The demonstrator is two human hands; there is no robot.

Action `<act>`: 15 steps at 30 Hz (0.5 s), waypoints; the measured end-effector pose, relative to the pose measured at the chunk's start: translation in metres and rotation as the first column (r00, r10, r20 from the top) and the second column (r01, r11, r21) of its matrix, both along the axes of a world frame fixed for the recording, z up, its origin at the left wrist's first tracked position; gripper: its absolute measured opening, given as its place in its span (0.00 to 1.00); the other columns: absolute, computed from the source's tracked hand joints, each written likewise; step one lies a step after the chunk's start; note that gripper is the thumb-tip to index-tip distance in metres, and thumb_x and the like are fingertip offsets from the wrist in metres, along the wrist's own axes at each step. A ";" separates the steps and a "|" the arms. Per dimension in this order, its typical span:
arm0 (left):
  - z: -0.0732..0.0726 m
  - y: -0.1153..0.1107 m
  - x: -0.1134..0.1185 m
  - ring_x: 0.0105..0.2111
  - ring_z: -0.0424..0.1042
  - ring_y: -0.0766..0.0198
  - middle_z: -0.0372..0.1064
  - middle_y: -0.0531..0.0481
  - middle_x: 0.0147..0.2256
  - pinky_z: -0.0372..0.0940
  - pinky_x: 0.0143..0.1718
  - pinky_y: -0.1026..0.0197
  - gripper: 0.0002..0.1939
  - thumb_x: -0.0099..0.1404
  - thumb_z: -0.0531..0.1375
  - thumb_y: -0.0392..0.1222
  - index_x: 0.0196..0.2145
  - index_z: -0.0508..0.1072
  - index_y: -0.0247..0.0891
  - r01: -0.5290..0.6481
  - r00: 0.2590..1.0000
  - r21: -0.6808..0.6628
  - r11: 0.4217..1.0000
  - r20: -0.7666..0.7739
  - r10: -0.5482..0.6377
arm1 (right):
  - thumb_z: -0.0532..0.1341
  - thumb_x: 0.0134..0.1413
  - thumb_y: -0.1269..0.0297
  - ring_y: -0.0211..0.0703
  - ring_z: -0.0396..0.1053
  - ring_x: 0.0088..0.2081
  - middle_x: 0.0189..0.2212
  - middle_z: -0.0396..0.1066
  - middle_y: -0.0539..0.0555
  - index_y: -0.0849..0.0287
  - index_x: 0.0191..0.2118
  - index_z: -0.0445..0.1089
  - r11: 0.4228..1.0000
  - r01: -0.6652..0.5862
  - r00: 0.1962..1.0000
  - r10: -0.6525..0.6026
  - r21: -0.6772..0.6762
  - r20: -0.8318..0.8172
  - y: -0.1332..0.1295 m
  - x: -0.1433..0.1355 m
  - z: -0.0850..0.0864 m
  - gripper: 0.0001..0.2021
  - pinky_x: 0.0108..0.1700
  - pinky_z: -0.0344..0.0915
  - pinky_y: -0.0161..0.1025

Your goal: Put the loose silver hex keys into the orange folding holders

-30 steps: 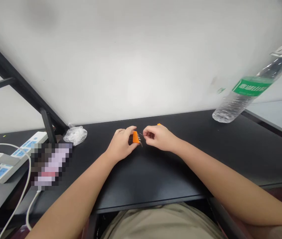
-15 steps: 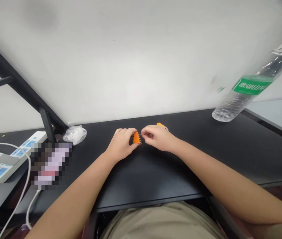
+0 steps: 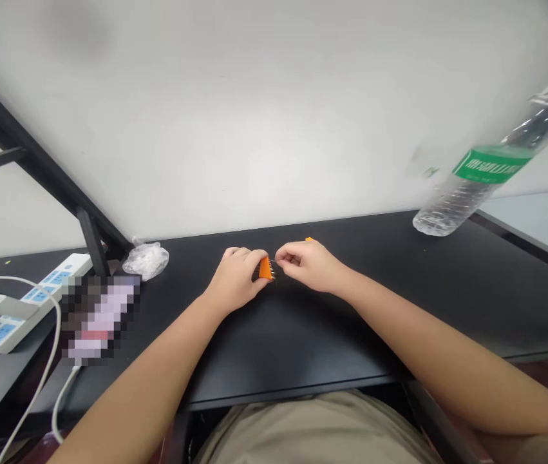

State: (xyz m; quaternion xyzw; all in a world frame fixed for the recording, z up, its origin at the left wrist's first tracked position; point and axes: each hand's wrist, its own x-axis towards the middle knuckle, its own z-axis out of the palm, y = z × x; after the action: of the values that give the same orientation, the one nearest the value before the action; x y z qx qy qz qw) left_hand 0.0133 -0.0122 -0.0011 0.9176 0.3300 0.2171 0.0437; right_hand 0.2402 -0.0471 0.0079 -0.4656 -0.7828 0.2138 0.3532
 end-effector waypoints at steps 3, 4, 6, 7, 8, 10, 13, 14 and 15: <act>0.002 -0.002 0.002 0.52 0.70 0.51 0.75 0.47 0.46 0.59 0.60 0.45 0.17 0.63 0.66 0.43 0.49 0.72 0.43 0.005 1.000 0.006 1.000 -0.009 -0.005 | 0.61 0.58 0.66 0.37 0.68 0.28 0.28 0.74 0.48 0.57 0.36 0.75 0.997 0.033 0.990 -0.042 -0.071 -0.135 -0.004 -0.005 0.001 0.05 0.32 0.63 0.36; 0.002 -0.003 0.002 0.54 0.70 0.50 0.75 0.46 0.46 0.58 0.61 0.44 0.17 0.63 0.66 0.43 0.49 0.72 0.43 0.004 1.000 0.003 1.000 -0.002 -0.004 | 0.62 0.58 0.66 0.37 0.69 0.28 0.28 0.74 0.48 0.57 0.36 0.75 0.996 0.039 0.983 -0.054 -0.086 -0.178 -0.005 -0.008 0.002 0.05 0.32 0.64 0.36; 0.001 -0.003 0.003 0.56 0.68 0.49 0.74 0.45 0.49 0.57 0.63 0.43 0.18 0.62 0.67 0.44 0.50 0.72 0.43 -0.004 1.000 -0.008 1.000 0.028 0.004 | 0.64 0.57 0.64 0.38 0.70 0.28 0.28 0.75 0.49 0.57 0.35 0.75 0.993 0.040 0.961 -0.069 -0.113 -0.268 -0.006 -0.012 0.001 0.03 0.32 0.66 0.36; 0.000 -0.003 0.003 0.57 0.68 0.49 0.73 0.45 0.50 0.56 0.63 0.43 0.19 0.62 0.67 0.44 0.50 0.72 0.43 -0.010 0.999 -0.015 1.000 0.046 0.011 | 0.65 0.57 0.63 0.38 0.69 0.28 0.27 0.74 0.49 0.57 0.35 0.75 0.990 0.030 0.946 -0.074 -0.140 -0.315 -0.006 -0.013 0.000 0.04 0.31 0.66 0.36; -0.001 -0.003 0.003 0.58 0.67 0.49 0.73 0.45 0.51 0.56 0.64 0.43 0.19 0.61 0.67 0.43 0.50 0.73 0.44 -0.016 0.998 -0.025 1.000 0.065 0.017 | 0.66 0.56 0.61 0.37 0.69 0.26 0.26 0.74 0.49 0.57 0.35 0.74 0.984 0.004 0.928 -0.071 -0.180 -0.366 -0.006 -0.014 0.000 0.06 0.30 0.66 0.36; -0.002 -0.002 0.003 0.58 0.67 0.50 0.72 0.45 0.52 0.56 0.64 0.43 0.20 0.61 0.67 0.43 0.51 0.72 0.44 -0.022 0.995 -0.049 0.999 0.099 0.026 | 0.68 0.56 0.56 0.37 0.67 0.23 0.24 0.73 0.49 0.58 0.36 0.73 0.959 -0.094 0.876 -0.048 -0.266 -0.480 -0.004 -0.014 -0.002 0.10 0.25 0.65 0.36; -0.004 -0.001 0.002 0.58 0.68 0.50 0.72 0.45 0.53 0.57 0.64 0.43 0.21 0.61 0.67 0.43 0.52 0.72 0.44 -0.021 0.989 -0.072 0.997 0.141 0.031 | 0.69 0.56 0.52 0.37 0.67 0.22 0.27 0.75 0.52 0.60 0.36 0.74 0.922 -0.231 0.801 -0.002 -0.312 -0.598 -0.001 -0.010 -0.004 0.14 0.22 0.63 0.35; -0.004 -0.001 0.001 0.59 0.67 0.49 0.72 0.45 0.53 0.57 0.65 0.43 0.21 0.61 0.68 0.43 0.52 0.72 0.44 -0.022 0.988 -0.071 0.997 0.149 0.033 | 0.69 0.57 0.52 0.36 0.67 0.23 0.29 0.76 0.53 0.60 0.35 0.74 0.921 -0.240 0.796 0.006 -0.307 -0.605 0.001 -0.008 -0.004 0.14 0.22 0.62 0.35; -0.004 -0.001 0.001 0.59 0.67 0.49 0.71 0.44 0.54 0.57 0.65 0.43 0.22 0.61 0.68 0.43 0.52 0.73 0.44 -0.024 0.988 -0.067 0.997 0.152 0.034 | 0.69 0.57 0.52 0.36 0.67 0.23 0.29 0.75 0.53 0.60 0.35 0.74 0.924 -0.235 0.802 0.008 -0.302 -0.597 0.001 -0.007 -0.005 0.14 0.22 0.61 0.35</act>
State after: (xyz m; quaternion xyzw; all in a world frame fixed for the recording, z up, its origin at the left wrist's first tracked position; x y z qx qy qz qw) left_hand 0.0141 -0.0128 -0.0048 0.8915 0.3459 0.2765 0.0956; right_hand 0.2334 -0.0456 0.0029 -0.3816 -0.6112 0.5094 0.4704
